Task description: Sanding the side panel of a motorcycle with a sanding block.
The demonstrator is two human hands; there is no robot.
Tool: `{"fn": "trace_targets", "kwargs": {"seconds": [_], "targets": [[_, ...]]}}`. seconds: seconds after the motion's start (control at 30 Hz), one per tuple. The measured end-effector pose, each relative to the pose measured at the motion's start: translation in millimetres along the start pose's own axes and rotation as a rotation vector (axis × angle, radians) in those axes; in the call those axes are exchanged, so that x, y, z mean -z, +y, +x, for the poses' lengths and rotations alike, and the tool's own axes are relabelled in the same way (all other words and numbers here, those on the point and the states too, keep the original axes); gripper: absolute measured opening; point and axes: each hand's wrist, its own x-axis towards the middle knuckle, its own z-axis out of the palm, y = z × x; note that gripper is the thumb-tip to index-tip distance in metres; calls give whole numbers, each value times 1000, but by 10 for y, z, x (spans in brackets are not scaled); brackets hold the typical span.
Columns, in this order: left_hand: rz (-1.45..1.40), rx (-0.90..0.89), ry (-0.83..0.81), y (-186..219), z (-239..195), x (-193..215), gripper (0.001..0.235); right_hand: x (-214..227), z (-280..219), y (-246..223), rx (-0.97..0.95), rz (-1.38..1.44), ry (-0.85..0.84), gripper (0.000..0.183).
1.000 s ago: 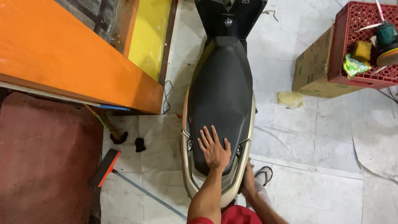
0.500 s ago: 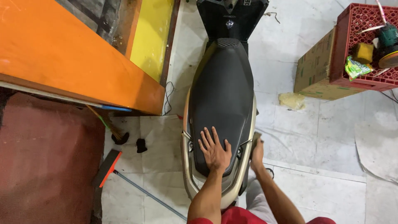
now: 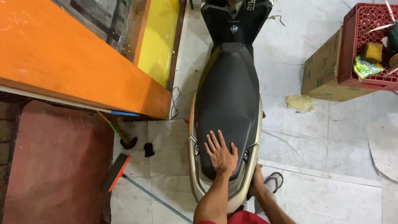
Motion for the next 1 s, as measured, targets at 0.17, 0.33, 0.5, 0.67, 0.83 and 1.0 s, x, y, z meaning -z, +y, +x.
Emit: {"fn": "trace_targets", "kwargs": {"seconds": [0.17, 0.33, 0.5, 0.67, 0.83, 1.0], "targets": [[33, 10, -51, -8, 22, -47, 78, 270, -296, 658, 115, 38, 94, 50], [33, -6, -19, -23, 19, -77, 77, 52, -622, 392, -83, 91, 196, 55], [56, -17, 13, -27, 0, -76, 78, -254, -346, -220, -4, 109, 218, 58], [30, -35, 74, -26, 12, -70, 77, -275, 260, -398, 137, 91, 48, 58], [74, -46, 58, 3, -10, -36, 75, -266, -114, -64, 152, 120, 61, 59], [86, -95, 95, -53, 46, -206, 73, -301, -910, 260, 133, 0, 221, 55]]}}
